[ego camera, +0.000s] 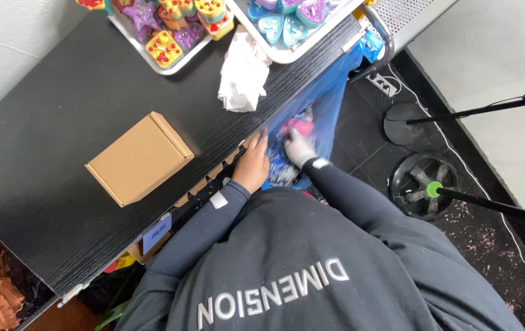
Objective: Packing small heart-shaped items into a box with shredded paper and tying it with a ribbon.
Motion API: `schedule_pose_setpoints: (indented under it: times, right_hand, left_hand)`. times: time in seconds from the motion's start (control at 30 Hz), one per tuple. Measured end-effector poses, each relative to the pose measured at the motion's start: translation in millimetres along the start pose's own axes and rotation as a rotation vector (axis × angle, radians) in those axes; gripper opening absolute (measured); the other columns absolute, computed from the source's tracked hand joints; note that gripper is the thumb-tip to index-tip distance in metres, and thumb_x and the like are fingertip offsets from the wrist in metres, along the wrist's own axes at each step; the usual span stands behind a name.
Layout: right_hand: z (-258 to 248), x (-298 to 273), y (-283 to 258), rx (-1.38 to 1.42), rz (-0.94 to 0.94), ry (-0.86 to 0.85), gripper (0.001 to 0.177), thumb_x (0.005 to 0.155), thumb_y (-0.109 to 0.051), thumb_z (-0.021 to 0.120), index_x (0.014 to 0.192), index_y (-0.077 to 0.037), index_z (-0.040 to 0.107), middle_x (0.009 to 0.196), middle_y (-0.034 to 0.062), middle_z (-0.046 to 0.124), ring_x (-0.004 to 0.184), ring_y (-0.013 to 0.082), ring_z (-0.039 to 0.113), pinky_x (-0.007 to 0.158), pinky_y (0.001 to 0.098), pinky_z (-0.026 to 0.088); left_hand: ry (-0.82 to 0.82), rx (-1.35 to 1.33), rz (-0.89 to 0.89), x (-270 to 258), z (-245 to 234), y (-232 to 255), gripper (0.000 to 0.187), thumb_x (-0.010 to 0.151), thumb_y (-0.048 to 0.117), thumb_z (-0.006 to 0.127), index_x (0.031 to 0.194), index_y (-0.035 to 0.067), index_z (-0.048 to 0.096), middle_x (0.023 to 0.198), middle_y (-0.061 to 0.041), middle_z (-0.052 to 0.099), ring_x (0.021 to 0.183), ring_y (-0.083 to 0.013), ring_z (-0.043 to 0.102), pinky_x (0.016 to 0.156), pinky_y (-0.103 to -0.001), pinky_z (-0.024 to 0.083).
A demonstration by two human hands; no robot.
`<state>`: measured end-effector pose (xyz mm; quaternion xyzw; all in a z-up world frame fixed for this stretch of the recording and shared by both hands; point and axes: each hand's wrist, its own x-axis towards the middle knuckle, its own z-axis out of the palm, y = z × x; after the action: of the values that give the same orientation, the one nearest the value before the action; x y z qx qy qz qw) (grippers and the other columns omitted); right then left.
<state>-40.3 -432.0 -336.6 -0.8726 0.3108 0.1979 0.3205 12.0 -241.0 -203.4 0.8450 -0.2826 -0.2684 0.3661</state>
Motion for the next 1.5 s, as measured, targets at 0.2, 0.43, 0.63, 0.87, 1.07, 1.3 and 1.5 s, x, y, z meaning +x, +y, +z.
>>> schedule_pose_setpoints:
  times: [0.2, 0.43, 0.63, 0.87, 1.07, 1.3, 1.5]
  right_hand:
    - [57, 5, 27, 0.207, -0.079, 0.264, 0.036, 0.092, -0.019, 0.061, 0.125, -0.005, 0.06, 0.114, 0.0256, 0.07, 0.11, 0.0433, 0.065, 0.095, 0.0493, 0.047]
    - [71, 84, 107, 0.081, 0.002, 0.112, 0.03, 0.092, -0.018, 0.052, 0.118, -0.011, 0.066, 0.111, 0.0137, 0.069, 0.104, 0.0299, 0.067, 0.09, 0.0387, 0.052]
    - [18, 50, 72, -0.172, 0.153, 0.013, 0.029, 0.096, -0.018, 0.053, 0.115, -0.01, 0.073, 0.117, 0.0186, 0.07, 0.109, 0.037, 0.067, 0.095, 0.0464, 0.051]
    - [-52, -5, 3, -0.237, 0.079, 0.274, 0.022, 0.091, -0.021, 0.065, 0.106, -0.008, 0.073, 0.112, 0.02, 0.072, 0.107, 0.0383, 0.066, 0.093, 0.0486, 0.05]
    - [-81, -6, 8, 0.107, -0.108, 0.285, 0.018, 0.078, -0.023, 0.087, 0.083, -0.008, 0.077, 0.097, 0.0078, 0.074, 0.092, 0.0266, 0.067, 0.088, 0.0414, 0.05]
    - [-88, 20, 47, 0.922, -0.036, -0.093, 0.017, 0.09, -0.021, 0.081, 0.086, -0.011, 0.069, 0.088, 0.0006, 0.071, 0.084, 0.0086, 0.063, 0.084, 0.0251, 0.05]
    - [-178, -64, -48, 0.26, -0.073, 0.181, 0.023, 0.101, -0.016, 0.068, 0.082, -0.005, 0.059, 0.088, 0.0058, 0.07, 0.079, 0.0132, 0.065, 0.074, 0.0321, 0.055]
  left_hand:
    - [0.075, 0.0, 0.007, 4, -1, 14, 0.085, 0.087, 0.019, 0.075, 0.154, 0.003, 0.025, 0.138, -0.034, 0.041, 0.115, -0.0451, 0.061, 0.091, -0.043, 0.056]
    - [-0.015, 0.07, -0.068, 10, 12, 6, 0.082, 0.091, 0.015, 0.071, 0.157, 0.005, 0.023, 0.138, -0.033, 0.045, 0.103, -0.0453, 0.067, 0.088, -0.046, 0.057]
    - [-0.026, 0.066, -0.069, 7, 14, 3, 0.081, 0.092, 0.018, 0.071, 0.158, 0.01, 0.023, 0.131, -0.029, 0.051, 0.101, -0.0435, 0.068, 0.086, -0.046, 0.058]
    - [-0.038, 0.03, -0.103, 6, 1, 10, 0.087, 0.093, 0.018, 0.067, 0.163, 0.015, 0.016, 0.128, -0.027, 0.054, 0.103, -0.0416, 0.067, 0.089, -0.046, 0.057]
    - [0.137, 0.006, 0.083, 5, 9, -10, 0.083, 0.091, 0.018, 0.07, 0.16, 0.011, 0.023, 0.137, -0.032, 0.05, 0.111, -0.044, 0.064, 0.089, -0.046, 0.056]
    - [0.068, -0.081, -0.052, 3, 0, 6, 0.079, 0.093, 0.021, 0.067, 0.161, 0.014, 0.026, 0.131, -0.023, 0.057, 0.103, -0.0343, 0.069, 0.089, -0.043, 0.056]
    - [0.102, -0.047, -0.005, 0, 4, -2, 0.079, 0.092, 0.021, 0.07, 0.159, 0.013, 0.029, 0.133, -0.024, 0.054, 0.103, -0.0346, 0.068, 0.087, -0.043, 0.056]
